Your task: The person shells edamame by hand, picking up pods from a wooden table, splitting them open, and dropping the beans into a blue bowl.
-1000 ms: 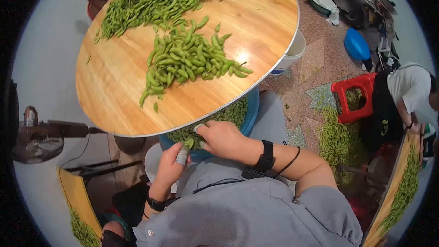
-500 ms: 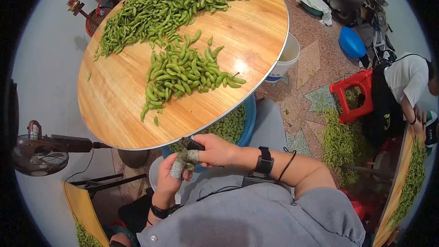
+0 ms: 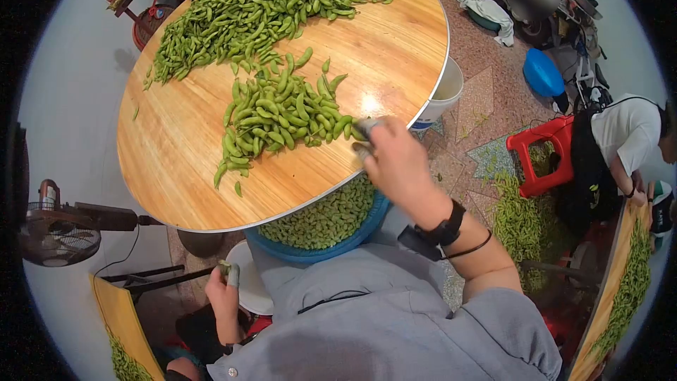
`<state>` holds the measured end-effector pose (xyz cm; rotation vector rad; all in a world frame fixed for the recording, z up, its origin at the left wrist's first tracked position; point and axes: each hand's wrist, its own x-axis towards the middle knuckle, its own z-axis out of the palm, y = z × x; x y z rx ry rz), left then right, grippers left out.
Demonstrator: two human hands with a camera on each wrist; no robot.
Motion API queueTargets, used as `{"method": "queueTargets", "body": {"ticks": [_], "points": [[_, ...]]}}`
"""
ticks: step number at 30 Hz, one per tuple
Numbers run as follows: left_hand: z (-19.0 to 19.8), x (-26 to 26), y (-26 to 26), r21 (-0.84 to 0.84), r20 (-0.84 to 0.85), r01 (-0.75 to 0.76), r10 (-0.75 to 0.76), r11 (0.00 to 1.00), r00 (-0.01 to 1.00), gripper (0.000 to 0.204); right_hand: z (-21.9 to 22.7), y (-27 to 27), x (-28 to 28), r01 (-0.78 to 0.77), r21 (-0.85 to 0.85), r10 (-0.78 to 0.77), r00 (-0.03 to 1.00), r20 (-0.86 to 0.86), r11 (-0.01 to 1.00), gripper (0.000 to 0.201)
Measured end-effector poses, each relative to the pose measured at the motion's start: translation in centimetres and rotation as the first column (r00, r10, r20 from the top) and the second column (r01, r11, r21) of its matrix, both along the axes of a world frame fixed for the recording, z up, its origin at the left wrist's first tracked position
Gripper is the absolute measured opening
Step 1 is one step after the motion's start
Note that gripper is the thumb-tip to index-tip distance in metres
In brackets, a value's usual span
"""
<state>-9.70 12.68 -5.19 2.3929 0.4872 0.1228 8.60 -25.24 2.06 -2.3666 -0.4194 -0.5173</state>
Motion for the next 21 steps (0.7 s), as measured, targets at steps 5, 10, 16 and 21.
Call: {"method": "queueTargets", "body": {"ticks": [5,10,16,21], "points": [[0.3,-1.4,0.1,0.457,-0.156,-0.047,0.132,0.888,0.979,0.017,-1.4,-0.5,1.7,0.073,-0.202,-0.094,0.991,-0.096,0.977,0.016],[4.4,3.6,-5.7,-0.015,0.050,0.073,-0.072,0.997,0.996,0.017,-1.3,2.4,2.3,-0.083,-0.103,0.060,0.976,-0.209,0.991,0.017],[7.9,8.6,-12.3,-0.246,0.266,0.447,-0.384,0.860,0.884,0.015,-2.0,5.0,1.8,-0.095,0.402,0.246,0.907,-0.343,0.911,0.021],[7.0,10.5,-13.9,-0.810,0.164,0.276,-0.251,0.518,0.954,0.018,1.0,6.5,-2.2,0.153,0.793,0.635,0.519,-0.572,0.590,0.019]]}}
